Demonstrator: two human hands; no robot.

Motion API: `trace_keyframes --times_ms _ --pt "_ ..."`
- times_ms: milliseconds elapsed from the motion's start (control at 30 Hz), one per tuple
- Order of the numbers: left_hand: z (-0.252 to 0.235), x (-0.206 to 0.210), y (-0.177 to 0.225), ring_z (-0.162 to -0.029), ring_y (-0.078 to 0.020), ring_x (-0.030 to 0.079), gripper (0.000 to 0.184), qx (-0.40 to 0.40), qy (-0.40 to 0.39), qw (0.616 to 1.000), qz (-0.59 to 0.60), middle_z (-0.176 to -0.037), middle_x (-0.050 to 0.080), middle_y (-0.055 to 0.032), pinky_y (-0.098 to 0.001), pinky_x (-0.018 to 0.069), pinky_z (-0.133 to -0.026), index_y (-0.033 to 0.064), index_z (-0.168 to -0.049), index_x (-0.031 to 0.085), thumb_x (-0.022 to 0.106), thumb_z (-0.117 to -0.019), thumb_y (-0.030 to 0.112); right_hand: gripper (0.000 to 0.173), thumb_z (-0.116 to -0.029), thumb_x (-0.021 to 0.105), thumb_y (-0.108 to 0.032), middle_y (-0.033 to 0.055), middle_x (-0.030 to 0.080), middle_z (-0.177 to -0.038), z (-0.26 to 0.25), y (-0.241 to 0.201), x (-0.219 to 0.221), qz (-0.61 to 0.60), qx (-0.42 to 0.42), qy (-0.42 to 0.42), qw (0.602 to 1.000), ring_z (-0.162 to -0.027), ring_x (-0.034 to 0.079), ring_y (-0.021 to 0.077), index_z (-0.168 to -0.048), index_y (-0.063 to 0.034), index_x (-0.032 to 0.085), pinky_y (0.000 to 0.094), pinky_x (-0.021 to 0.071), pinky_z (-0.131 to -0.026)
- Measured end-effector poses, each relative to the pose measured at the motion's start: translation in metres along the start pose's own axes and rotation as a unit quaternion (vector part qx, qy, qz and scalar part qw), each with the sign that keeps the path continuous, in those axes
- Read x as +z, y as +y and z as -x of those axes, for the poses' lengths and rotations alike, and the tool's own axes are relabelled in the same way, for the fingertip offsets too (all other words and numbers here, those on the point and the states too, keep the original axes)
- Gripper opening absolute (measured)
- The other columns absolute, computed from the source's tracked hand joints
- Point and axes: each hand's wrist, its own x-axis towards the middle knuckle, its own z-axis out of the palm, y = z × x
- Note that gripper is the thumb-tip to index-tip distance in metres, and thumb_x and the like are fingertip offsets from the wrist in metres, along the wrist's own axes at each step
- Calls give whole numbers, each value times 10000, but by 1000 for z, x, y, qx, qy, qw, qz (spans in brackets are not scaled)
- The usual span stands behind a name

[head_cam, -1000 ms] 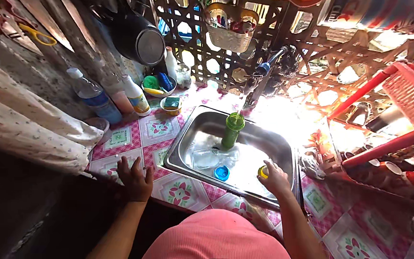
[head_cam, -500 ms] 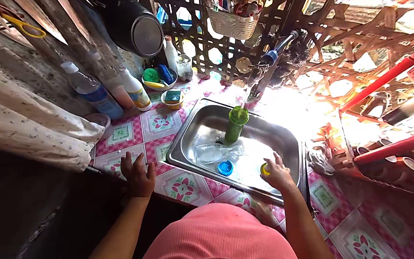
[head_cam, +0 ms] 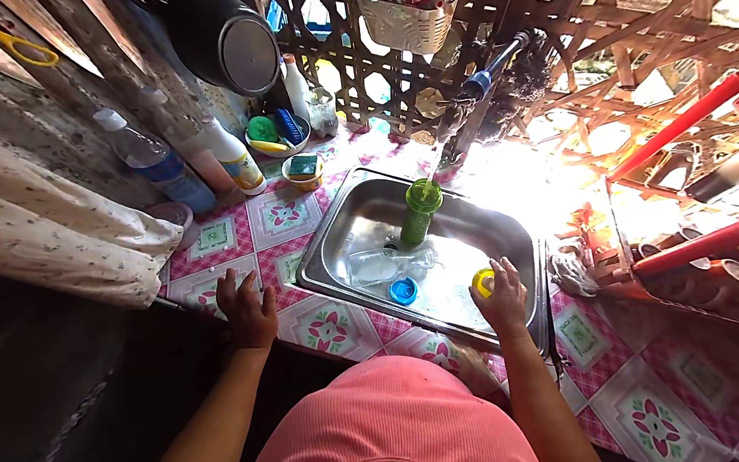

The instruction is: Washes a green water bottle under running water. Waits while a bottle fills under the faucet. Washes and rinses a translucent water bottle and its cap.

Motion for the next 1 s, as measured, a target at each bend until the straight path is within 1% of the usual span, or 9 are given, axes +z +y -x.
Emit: trace_keyframes --times_ms 133,233,400,500,567,667,767,867,1000 --pt "0 2 -2 -1412 -555 363 551 3 3 1000 -18 -1475 437 -371 -588 248 -1196 -3 -1334 598 436 -1029 428 834 -733 838 -296 319 346 -1565 2 0 4 -55 4 61 997 -1405 405 503 -1434 23 518 668 399 -1050" --pt "0 -4 2 -1405 -564 369 553 1 -5 1000 -21 -1475 440 -367 -609 267 -1184 -3 -1335 602 434 -1029 427 781 -758 830 -301 304 345 -1571 4 -2 7 -79 12 34 996 -1407 406 489 -1419 2 543 670 382 -1067" --pt "0 -4 1 -1412 -560 362 552 -3 -16 1000 -18 -1484 430 -368 -599 261 -1189 -13 -1344 591 438 -1027 413 634 -773 792 -351 306 512 -1439 5 2 16 -134 -37 105 985 -1325 495 493 -1263 30 660 685 388 -1034" --pt "-1 -2 0 -1405 -552 380 543 -1 -11 1000 -22 -1476 443 -363 -598 274 -1183 -10 -1337 598 458 -1021 408 589 -788 789 -327 259 579 -1391 0 -2 10 -92 -50 54 993 -1271 554 465 -1265 0 676 663 408 -1028" --pt "-1 -1 0 -1406 -545 380 532 3 -8 1000 -23 -1474 442 -364 -588 270 -1186 -7 -1338 596 456 -1025 401 548 -771 789 -318 221 656 -1303 -1 0 13 -93 -82 76 989 -1176 627 439 -1218 -11 710 651 451 -988" --pt "-1 -1 1 -1398 -545 389 518 5 -5 1000 -24 -1464 449 -369 -584 275 -1182 -4 -1336 598 462 -1025 387 550 -779 764 -320 244 646 -1303 0 -1 16 -112 -91 141 980 -1195 606 470 -1210 16 700 658 429 -1005" --pt "-1 0 1 -1390 -534 406 502 11 9 1000 -28 -1450 468 -359 -571 289 -1177 2 -1323 609 473 -1026 383 548 -793 755 -341 226 651 -1304 -2 1 16 -116 -83 119 983 -1185 617 448 -1216 4 703 664 429 -996" --pt "-2 -1 3 -1386 -537 411 512 10 8 999 -30 -1446 472 -364 -579 288 -1174 -11 -1316 611 465 -1023 383 551 -782 759 -330 228 647 -1316 -1 3 17 -112 -78 144 980 -1214 603 457 -1217 4 705 667 415 -1014" --pt "-1 0 3 -1396 -529 402 514 3 3 999 -35 -1456 463 -360 -576 282 -1176 -4 -1329 603 455 -1026 383 569 -798 754 -337 220 627 -1350 0 5 12 -121 -50 81 988 -1229 594 437 -1253 -2 685 665 402 -1021"
